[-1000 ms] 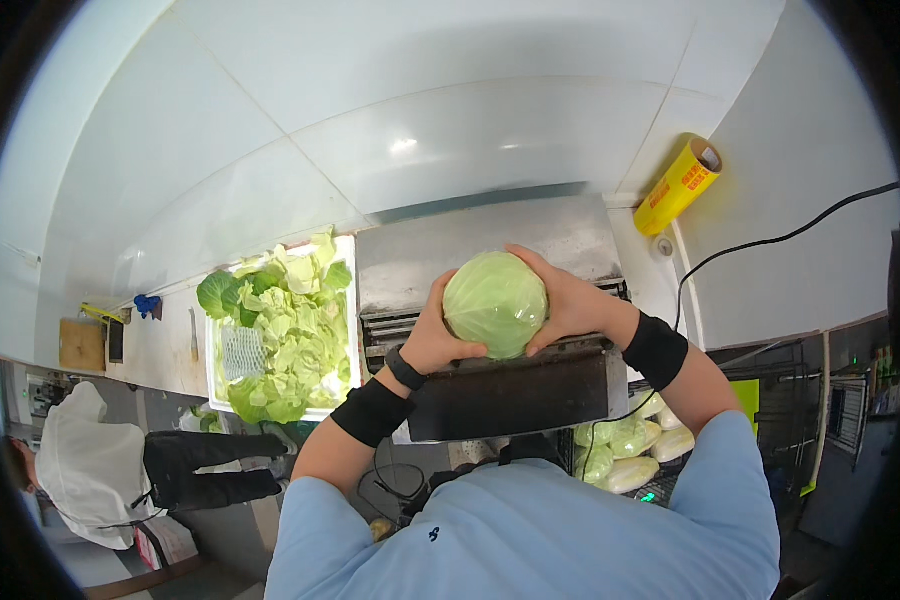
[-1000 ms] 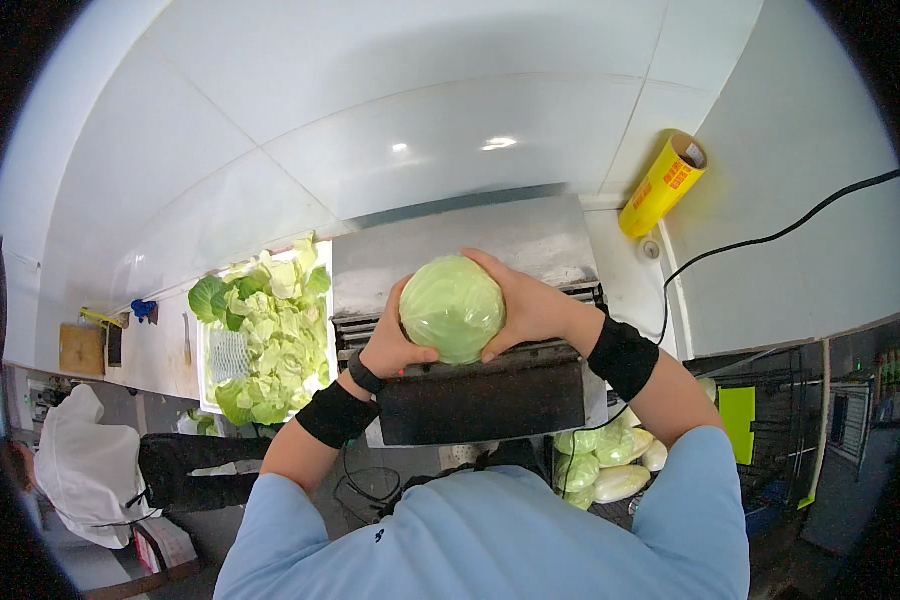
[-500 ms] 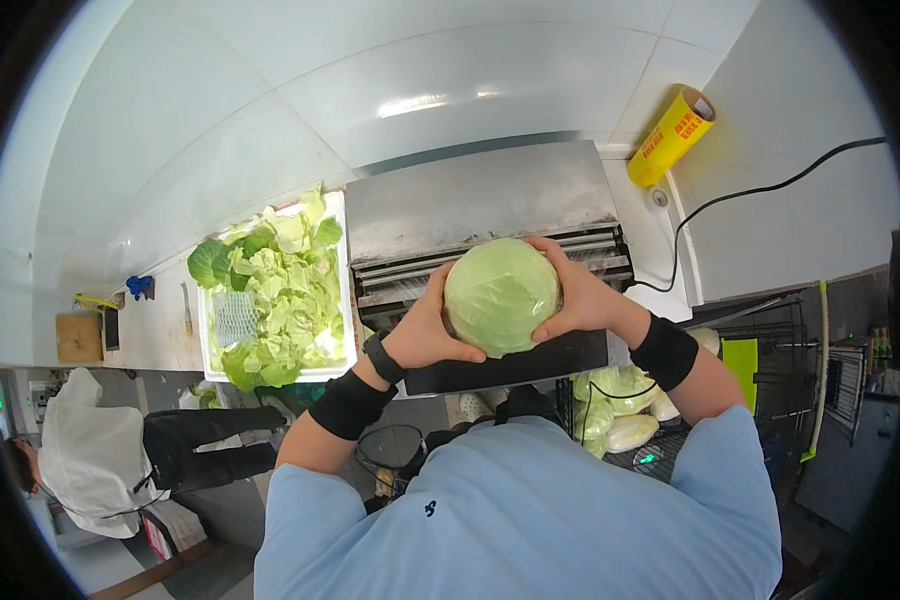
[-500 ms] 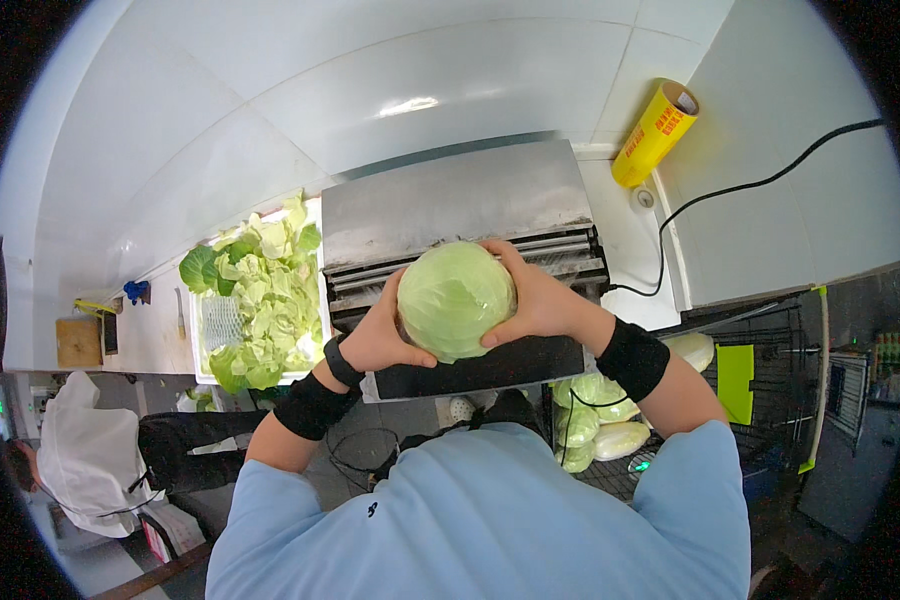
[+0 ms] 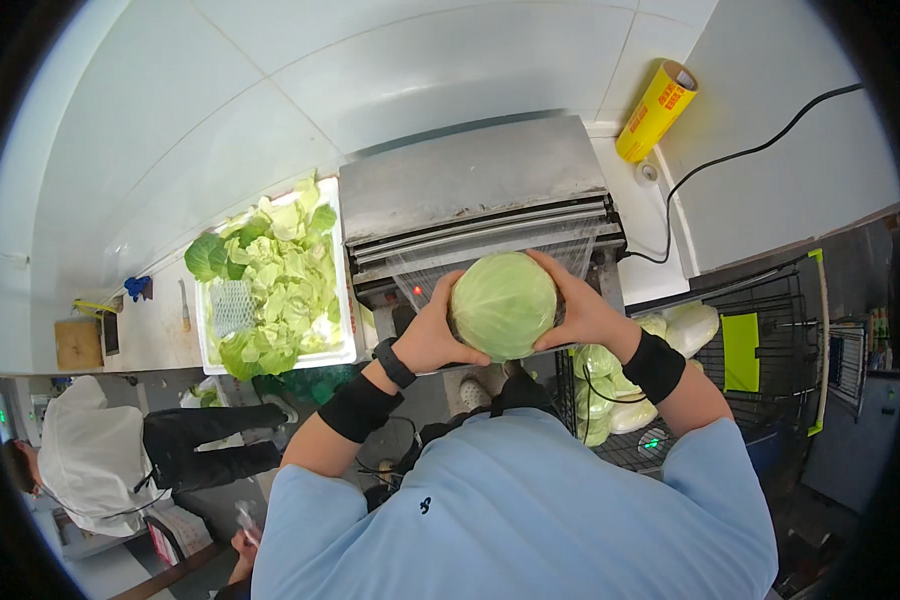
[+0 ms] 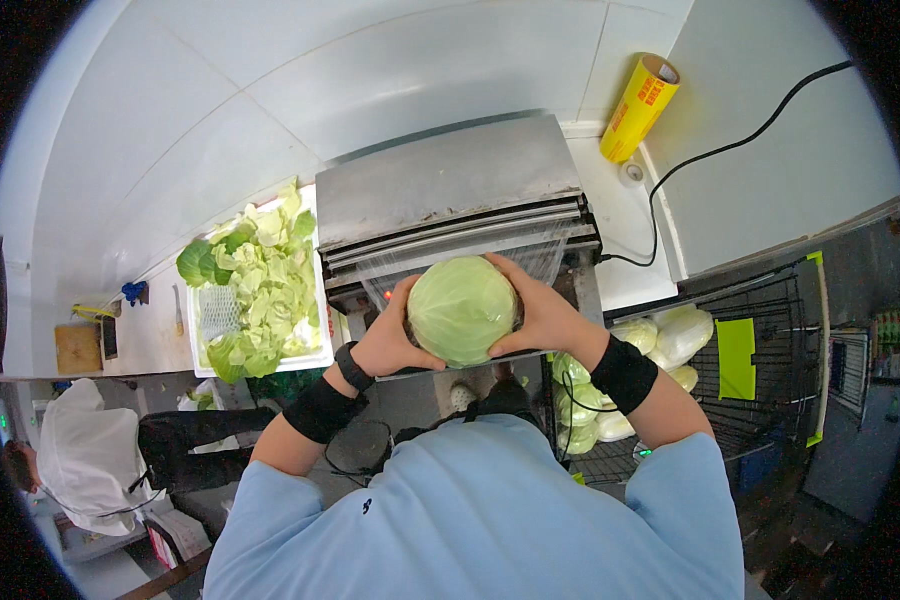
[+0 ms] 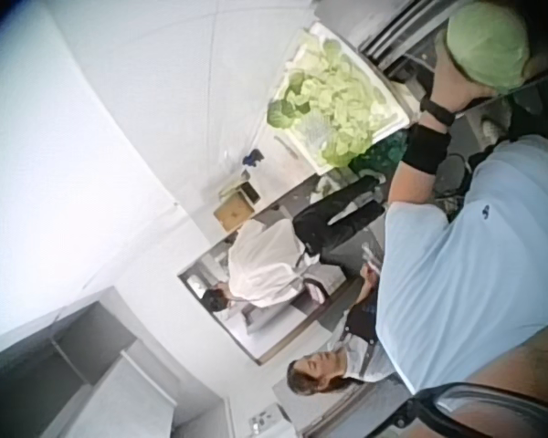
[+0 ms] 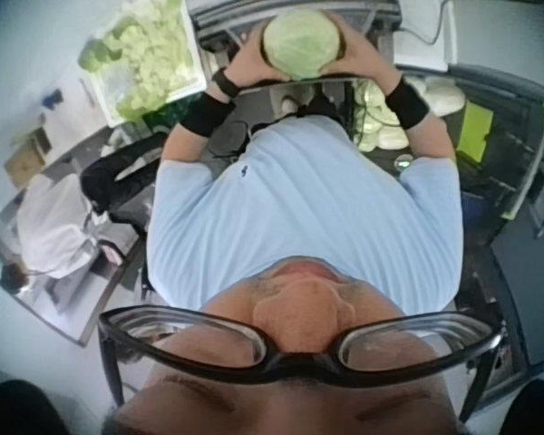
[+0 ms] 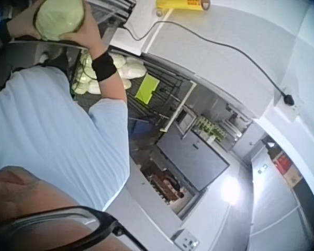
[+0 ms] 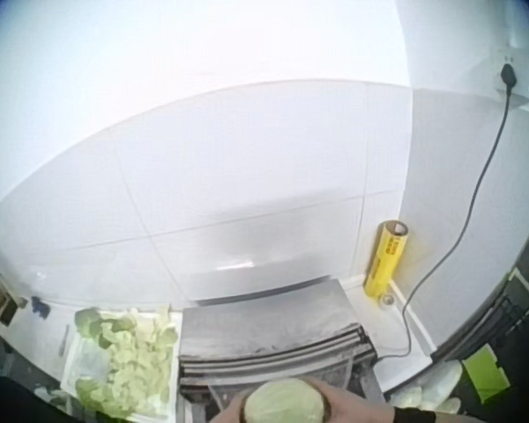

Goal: The person wraps cabbage in plastic film using a heat-sealing machine, places the wrapped items in a shopping cart, and subsequently peels outer leaves from additional cabbage on a tray.

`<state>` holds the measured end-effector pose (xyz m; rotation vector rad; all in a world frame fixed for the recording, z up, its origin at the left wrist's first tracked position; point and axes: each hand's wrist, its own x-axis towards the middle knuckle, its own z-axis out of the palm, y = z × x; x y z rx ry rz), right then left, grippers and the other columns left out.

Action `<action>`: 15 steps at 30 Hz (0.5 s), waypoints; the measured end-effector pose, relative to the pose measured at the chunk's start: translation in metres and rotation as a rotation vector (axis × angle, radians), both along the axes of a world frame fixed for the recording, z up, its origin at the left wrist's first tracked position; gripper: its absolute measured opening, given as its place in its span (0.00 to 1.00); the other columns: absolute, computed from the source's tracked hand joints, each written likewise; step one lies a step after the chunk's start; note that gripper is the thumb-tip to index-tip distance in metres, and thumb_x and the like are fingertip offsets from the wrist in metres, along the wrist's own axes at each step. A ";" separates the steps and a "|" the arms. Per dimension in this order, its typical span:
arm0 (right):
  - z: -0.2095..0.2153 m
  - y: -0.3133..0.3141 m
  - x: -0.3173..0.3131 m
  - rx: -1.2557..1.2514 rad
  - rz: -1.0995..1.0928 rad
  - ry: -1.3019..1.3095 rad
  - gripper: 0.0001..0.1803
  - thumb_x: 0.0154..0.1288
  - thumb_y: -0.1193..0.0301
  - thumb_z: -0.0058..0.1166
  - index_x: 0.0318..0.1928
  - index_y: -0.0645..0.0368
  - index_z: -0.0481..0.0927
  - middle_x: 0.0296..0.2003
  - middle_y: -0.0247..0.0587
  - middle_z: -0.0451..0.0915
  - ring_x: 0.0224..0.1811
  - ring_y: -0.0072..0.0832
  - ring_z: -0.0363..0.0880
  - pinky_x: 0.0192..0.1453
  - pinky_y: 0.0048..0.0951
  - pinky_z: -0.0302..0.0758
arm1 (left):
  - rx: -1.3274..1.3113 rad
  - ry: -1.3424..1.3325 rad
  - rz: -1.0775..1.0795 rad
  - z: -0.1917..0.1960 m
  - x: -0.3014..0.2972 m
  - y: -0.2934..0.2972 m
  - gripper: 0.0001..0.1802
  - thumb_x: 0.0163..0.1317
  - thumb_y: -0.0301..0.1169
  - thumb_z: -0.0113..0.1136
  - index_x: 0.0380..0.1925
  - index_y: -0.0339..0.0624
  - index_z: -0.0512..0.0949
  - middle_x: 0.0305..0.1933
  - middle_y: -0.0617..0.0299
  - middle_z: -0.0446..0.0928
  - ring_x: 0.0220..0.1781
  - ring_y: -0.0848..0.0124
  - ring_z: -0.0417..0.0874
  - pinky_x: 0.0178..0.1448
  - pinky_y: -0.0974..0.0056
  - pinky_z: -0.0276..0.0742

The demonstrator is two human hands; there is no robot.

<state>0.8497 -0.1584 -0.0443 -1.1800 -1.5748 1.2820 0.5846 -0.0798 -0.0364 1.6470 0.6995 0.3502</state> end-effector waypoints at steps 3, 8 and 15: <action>0.002 -0.001 0.001 -0.110 -0.010 0.078 0.70 0.33 0.61 0.83 0.74 0.62 0.48 0.67 0.49 0.64 0.70 0.36 0.63 0.73 0.36 0.59 | 0.022 0.039 0.011 -0.001 0.000 -0.002 0.68 0.29 0.36 0.86 0.69 0.34 0.49 0.67 0.49 0.63 0.70 0.60 0.64 0.73 0.59 0.60; -0.018 -0.001 -0.001 -0.060 0.018 0.066 0.71 0.31 0.58 0.83 0.72 0.65 0.48 0.65 0.55 0.66 0.67 0.43 0.66 0.71 0.39 0.62 | -0.063 0.108 0.024 0.003 -0.001 -0.001 0.64 0.31 0.35 0.85 0.67 0.34 0.54 0.65 0.51 0.66 0.68 0.62 0.67 0.72 0.59 0.62; -0.004 -0.008 -0.008 0.017 0.011 -0.138 0.76 0.26 0.60 0.84 0.73 0.64 0.44 0.67 0.56 0.61 0.70 0.43 0.63 0.72 0.36 0.61 | -0.098 0.065 0.053 -0.015 -0.003 -0.009 0.61 0.32 0.36 0.85 0.67 0.33 0.57 0.63 0.53 0.70 0.66 0.64 0.69 0.71 0.59 0.63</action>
